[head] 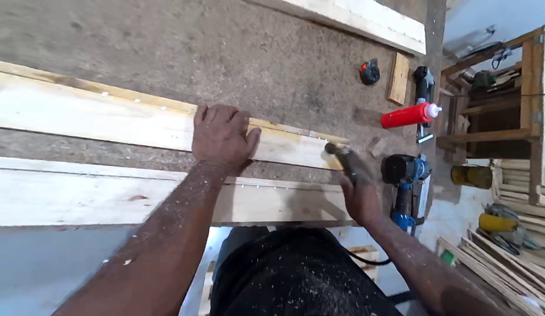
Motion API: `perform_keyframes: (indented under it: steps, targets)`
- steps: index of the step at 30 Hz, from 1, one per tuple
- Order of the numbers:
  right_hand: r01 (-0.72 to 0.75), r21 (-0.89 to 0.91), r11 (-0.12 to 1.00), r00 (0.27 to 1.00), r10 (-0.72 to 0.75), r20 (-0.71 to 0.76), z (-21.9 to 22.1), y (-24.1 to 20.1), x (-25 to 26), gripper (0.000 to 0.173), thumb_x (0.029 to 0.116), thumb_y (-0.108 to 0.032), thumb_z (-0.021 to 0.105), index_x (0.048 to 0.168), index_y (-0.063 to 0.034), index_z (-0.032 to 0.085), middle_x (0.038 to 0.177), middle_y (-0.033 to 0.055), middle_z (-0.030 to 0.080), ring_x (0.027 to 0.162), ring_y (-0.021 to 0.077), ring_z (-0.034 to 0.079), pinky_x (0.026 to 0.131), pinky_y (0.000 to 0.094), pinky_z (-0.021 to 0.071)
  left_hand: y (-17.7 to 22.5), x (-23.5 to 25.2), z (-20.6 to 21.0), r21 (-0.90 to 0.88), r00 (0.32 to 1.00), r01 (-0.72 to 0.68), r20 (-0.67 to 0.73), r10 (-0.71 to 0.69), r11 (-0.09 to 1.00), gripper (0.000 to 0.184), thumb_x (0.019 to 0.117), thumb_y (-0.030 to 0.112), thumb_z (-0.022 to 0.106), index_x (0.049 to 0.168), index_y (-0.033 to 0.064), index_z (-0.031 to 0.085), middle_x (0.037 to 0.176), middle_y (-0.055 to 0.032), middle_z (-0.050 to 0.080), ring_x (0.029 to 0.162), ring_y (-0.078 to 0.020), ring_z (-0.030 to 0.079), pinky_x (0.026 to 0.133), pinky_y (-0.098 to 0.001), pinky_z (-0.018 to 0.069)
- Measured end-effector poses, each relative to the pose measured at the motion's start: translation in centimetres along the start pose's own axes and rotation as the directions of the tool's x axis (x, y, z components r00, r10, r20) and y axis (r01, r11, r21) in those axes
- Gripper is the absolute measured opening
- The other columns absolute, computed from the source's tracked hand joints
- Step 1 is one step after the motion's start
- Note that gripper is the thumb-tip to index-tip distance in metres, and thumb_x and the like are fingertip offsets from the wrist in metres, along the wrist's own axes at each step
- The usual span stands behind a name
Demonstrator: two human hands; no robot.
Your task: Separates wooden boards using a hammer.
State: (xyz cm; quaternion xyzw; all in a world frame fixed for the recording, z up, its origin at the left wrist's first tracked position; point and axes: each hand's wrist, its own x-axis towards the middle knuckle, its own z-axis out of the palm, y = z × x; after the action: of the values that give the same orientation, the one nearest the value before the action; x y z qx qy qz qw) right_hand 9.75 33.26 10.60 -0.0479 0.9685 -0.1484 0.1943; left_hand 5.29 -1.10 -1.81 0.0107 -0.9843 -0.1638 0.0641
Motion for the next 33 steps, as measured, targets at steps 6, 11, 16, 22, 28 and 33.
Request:
perform_keyframes:
  steps: [6, 11, 16, 22, 28, 33]
  targets:
    - [-0.141, -0.220, 0.965, 0.930, 0.205, 0.305, 0.0, -0.7, 2.6, 0.059, 0.1036, -0.061, 0.045, 0.112, -0.0052, 0.063, 0.084, 0.0174, 0.067, 0.077, 0.0367, 0.070, 0.068, 0.0596, 0.0573, -2.1, -0.2, -2.7, -0.030, 0.994, 0.043, 0.105, -0.040, 0.999, 0.054, 0.1019, 0.055, 0.044, 0.138, 0.0205, 0.063, 0.148, -0.0141, 0.055, 0.146, -0.0408, 0.041, 0.121, -0.0686, 0.0199]
    - [0.010, -0.270, 0.963, 0.895, 0.112, 0.431, -4.4, -9.3, 3.4, 0.052, 0.1059, -0.056, 0.043, 0.098, -0.0081, 0.062, 0.073, 0.0118, 0.061, 0.066, 0.0298, 0.065, 0.059, 0.0531, 0.0551, -8.9, -2.3, -4.7, 0.106, 0.932, 0.346, 0.077, -0.355, 0.932, 0.090, 0.0892, 0.082, 0.033, 0.152, 0.0194, 0.048, 0.166, -0.0231, 0.028, 0.155, -0.0487, 0.017, 0.117, -0.0779, 0.0110]
    - [0.303, 0.035, 0.953, 0.942, -0.304, 0.139, -4.5, -20.7, 4.2, 0.050, 0.1053, -0.058, 0.036, 0.094, -0.0161, 0.060, 0.058, -0.0041, 0.050, 0.047, 0.0107, 0.052, 0.042, 0.0334, 0.0451, -9.4, -2.6, -3.4, 0.064, 0.937, 0.350, -0.027, -0.349, 0.934, 0.085, 0.0887, 0.081, 0.033, 0.150, 0.0247, 0.051, 0.166, -0.0169, 0.032, 0.157, -0.0417, 0.017, 0.120, -0.0736, 0.0087]
    - [0.096, -0.423, 0.901, 0.799, 0.184, 0.573, -3.2, -21.6, 6.9, 0.055, 0.1072, -0.054, 0.041, 0.093, -0.0061, 0.064, 0.079, 0.0131, 0.063, 0.076, 0.0305, 0.066, 0.067, 0.0534, 0.0553, -9.6, -2.9, -3.5, -0.006, 0.939, 0.342, -0.025, -0.342, 0.940, 0.084, 0.0905, 0.080, 0.032, 0.150, 0.0231, 0.051, 0.167, -0.0177, 0.031, 0.157, -0.0426, 0.016, 0.121, -0.0734, 0.0076]
    - [0.249, -0.068, 0.966, 0.968, -0.250, -0.009, -5.3, -25.2, 4.8, 0.052, 0.1053, -0.059, 0.035, 0.098, -0.0152, 0.061, 0.060, -0.0033, 0.057, 0.047, 0.0124, 0.058, 0.042, 0.0384, 0.0532, -9.7, -2.6, -3.9, -0.033, 0.939, 0.344, -0.001, -0.344, 0.938, 0.082, 0.0913, 0.077, 0.036, 0.150, 0.0219, 0.051, 0.167, -0.0177, 0.030, 0.157, -0.0421, 0.015, 0.121, -0.0738, 0.0073]
    - [0.011, -0.357, 0.934, 0.882, 0.159, 0.443, -1.1, -18.1, 4.3, 0.056, 0.1056, -0.057, 0.043, 0.094, -0.0066, 0.064, 0.073, 0.0128, 0.062, 0.068, 0.0312, 0.066, 0.061, 0.0551, 0.0552, -9.8, -3.0, -3.4, -0.051, 0.945, 0.322, -0.038, -0.324, 0.945, 0.080, 0.0914, 0.078, 0.035, 0.148, 0.0239, 0.052, 0.167, -0.0159, 0.030, 0.158, -0.0421, 0.015, 0.120, -0.0740, 0.0070]
